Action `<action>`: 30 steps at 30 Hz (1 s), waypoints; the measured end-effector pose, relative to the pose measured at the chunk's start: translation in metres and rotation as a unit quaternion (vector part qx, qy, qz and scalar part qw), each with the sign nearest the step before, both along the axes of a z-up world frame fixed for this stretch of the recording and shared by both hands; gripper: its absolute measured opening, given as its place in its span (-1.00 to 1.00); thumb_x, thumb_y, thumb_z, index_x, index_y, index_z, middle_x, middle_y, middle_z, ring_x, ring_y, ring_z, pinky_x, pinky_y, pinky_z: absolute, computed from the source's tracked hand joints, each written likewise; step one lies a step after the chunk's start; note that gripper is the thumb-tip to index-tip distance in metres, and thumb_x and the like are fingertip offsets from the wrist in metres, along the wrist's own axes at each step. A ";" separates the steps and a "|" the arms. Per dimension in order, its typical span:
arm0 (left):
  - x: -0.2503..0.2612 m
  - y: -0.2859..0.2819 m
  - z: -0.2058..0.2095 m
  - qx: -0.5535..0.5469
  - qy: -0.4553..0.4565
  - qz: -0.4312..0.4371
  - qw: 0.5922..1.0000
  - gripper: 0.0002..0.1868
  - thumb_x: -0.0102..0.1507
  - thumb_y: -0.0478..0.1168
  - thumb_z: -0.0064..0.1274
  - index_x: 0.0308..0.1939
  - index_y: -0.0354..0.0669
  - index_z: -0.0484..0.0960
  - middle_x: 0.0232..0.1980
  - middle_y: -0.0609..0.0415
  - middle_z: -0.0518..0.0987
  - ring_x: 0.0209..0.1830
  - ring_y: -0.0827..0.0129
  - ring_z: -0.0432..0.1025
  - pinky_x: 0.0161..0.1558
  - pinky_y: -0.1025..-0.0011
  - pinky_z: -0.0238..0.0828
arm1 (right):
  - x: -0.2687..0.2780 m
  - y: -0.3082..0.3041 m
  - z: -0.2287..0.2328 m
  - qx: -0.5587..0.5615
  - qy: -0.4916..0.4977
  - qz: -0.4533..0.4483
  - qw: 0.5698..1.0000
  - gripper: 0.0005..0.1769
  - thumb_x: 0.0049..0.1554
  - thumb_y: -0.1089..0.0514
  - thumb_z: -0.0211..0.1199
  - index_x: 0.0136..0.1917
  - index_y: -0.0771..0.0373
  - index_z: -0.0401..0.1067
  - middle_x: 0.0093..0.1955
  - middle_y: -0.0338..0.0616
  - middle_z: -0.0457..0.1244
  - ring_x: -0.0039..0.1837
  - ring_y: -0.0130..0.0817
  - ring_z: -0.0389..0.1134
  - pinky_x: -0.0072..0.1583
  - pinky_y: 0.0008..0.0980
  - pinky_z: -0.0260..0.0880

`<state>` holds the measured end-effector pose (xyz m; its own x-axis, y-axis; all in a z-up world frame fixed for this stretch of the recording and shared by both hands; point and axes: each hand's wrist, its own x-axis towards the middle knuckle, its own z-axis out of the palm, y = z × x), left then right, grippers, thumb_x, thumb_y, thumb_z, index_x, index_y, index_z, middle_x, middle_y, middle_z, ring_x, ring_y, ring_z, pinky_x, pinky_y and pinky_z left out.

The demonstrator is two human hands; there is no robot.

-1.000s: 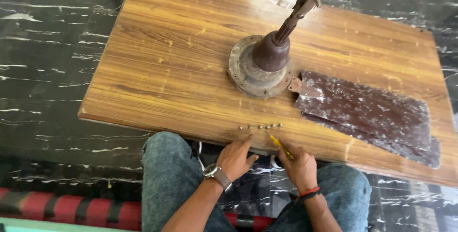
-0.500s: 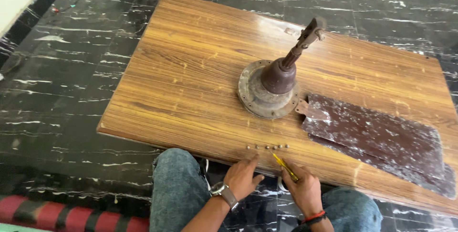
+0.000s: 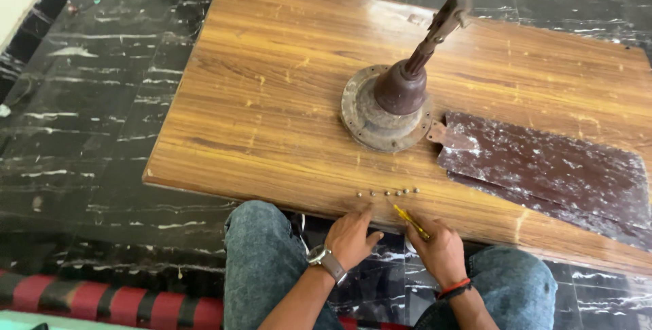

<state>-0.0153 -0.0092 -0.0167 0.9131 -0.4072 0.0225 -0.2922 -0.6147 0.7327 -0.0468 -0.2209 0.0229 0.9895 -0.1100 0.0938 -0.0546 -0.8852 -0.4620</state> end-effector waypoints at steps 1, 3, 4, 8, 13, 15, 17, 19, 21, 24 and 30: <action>0.000 0.000 0.001 -0.015 -0.044 0.005 0.999 -0.27 0.18 -0.10 0.26 0.31 -0.44 0.36 0.09 -0.36 0.58 0.01 -0.16 0.49 0.01 0.07 0.42 | 0.002 0.000 0.001 0.005 -0.013 0.005 1.000 -0.63 0.03 0.04 0.36 0.14 0.01 0.61 -0.25 0.10 0.38 -0.19 0.05 0.45 -0.12 -0.07 0.44; -0.002 0.001 0.003 -0.017 -0.056 0.007 0.998 -0.28 0.17 -0.09 0.27 0.28 -0.44 0.38 0.07 -0.35 0.58 0.01 -0.17 0.49 0.00 0.06 0.42 | 0.000 0.001 0.001 0.015 -0.040 0.018 0.999 -0.62 0.01 0.05 0.38 0.12 0.03 0.61 -0.22 0.11 0.39 -0.18 0.05 0.45 -0.13 -0.07 0.44; -0.002 0.001 0.004 -0.002 -0.024 0.004 1.000 -0.29 0.19 -0.08 0.26 0.30 -0.42 0.37 0.03 -0.33 0.59 0.00 -0.15 0.50 0.01 0.06 0.42 | 0.000 0.001 0.002 0.018 -0.054 0.025 0.998 -0.63 0.01 0.05 0.38 0.12 0.04 0.61 -0.22 0.10 0.40 -0.17 0.04 0.45 -0.13 -0.08 0.45; -0.002 0.002 0.008 0.019 0.021 -0.001 1.000 -0.26 0.21 -0.06 0.23 0.36 -0.36 0.34 -0.04 -0.31 0.59 -0.04 -0.13 0.51 0.00 0.07 0.43 | 0.002 0.007 0.005 0.042 -0.078 0.042 0.995 -0.64 0.02 0.05 0.38 0.11 0.06 0.61 -0.18 0.05 0.42 -0.17 -0.01 0.47 -0.13 -0.12 0.47; -0.002 0.002 0.014 0.022 0.028 -0.002 0.999 -0.23 0.22 -0.06 0.24 0.38 -0.40 0.30 -0.06 -0.32 0.59 -0.06 -0.14 0.51 -0.01 0.08 0.44 | 0.002 0.012 0.010 0.032 -0.054 0.067 0.996 -0.64 0.02 0.06 0.38 0.12 0.06 0.61 -0.17 -0.04 0.45 -0.17 -0.06 0.44 -0.12 -0.13 0.44; -0.002 0.003 0.016 0.019 0.029 -0.002 0.999 -0.22 0.22 -0.07 0.24 0.39 -0.41 0.30 -0.06 -0.33 0.59 -0.06 -0.15 0.51 -0.01 0.07 0.44 | 0.004 0.014 0.011 0.018 -0.060 0.078 0.995 -0.65 0.03 0.06 0.39 0.11 0.06 0.61 -0.17 -0.04 0.44 -0.15 -0.05 0.42 -0.10 -0.13 0.43; 0.000 0.004 0.018 0.018 0.035 -0.003 0.999 -0.22 0.22 -0.07 0.24 0.39 -0.42 0.29 -0.05 -0.35 0.59 -0.06 -0.16 0.51 -0.01 0.06 0.44 | 0.006 0.015 0.011 0.030 -0.080 0.091 0.992 -0.66 0.04 0.05 0.38 0.11 0.08 0.60 -0.16 -0.04 0.44 -0.14 -0.05 0.43 -0.11 -0.13 0.44; 0.001 0.004 0.019 0.015 0.043 0.002 0.999 -0.25 0.21 -0.09 0.23 0.37 -0.42 0.32 -0.03 -0.36 0.58 -0.05 -0.17 0.51 -0.01 0.07 0.44 | 0.007 0.016 0.010 0.028 -0.061 0.085 0.994 -0.65 0.04 0.03 0.38 0.12 0.07 0.60 -0.16 -0.02 0.43 -0.14 -0.03 0.44 -0.11 -0.13 0.45; 0.000 0.005 0.018 0.003 0.019 0.008 1.000 -0.29 0.20 -0.12 0.23 0.34 -0.41 0.36 0.01 -0.38 0.58 -0.05 -0.19 0.51 -0.01 0.07 0.44 | 0.007 0.015 0.007 0.013 -0.004 0.060 0.998 -0.63 0.05 0.02 0.39 0.14 0.04 0.61 -0.18 0.04 0.40 -0.15 0.00 0.43 -0.10 -0.11 0.44; -0.003 0.006 0.014 0.003 0.007 0.013 1.000 -0.35 0.21 -0.15 0.20 0.32 -0.36 0.40 0.05 -0.37 0.58 -0.03 -0.19 0.50 0.01 0.07 0.44 | 0.005 0.014 0.004 0.015 -0.005 0.052 0.999 -0.65 0.07 0.03 0.37 0.14 0.06 0.60 -0.13 0.05 0.41 -0.12 0.03 0.44 -0.11 -0.10 0.46; 0.001 0.007 0.007 -0.003 -0.016 0.025 1.000 -0.41 0.19 -0.16 0.23 0.22 -0.40 0.45 0.08 -0.32 0.57 0.02 -0.17 0.49 0.04 0.08 0.43 | 0.005 0.019 0.013 0.045 -0.098 0.116 0.987 -0.67 0.03 0.10 0.39 0.09 0.18 0.60 -0.09 0.00 0.45 -0.12 -0.04 0.47 -0.09 -0.14 0.47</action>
<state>-0.0144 -0.0018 -0.0099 0.9314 -0.3599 0.0540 -0.2834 -0.6243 0.7280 -0.0422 -0.2018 0.0363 0.9531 0.1001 0.2855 0.2421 -0.8182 -0.5214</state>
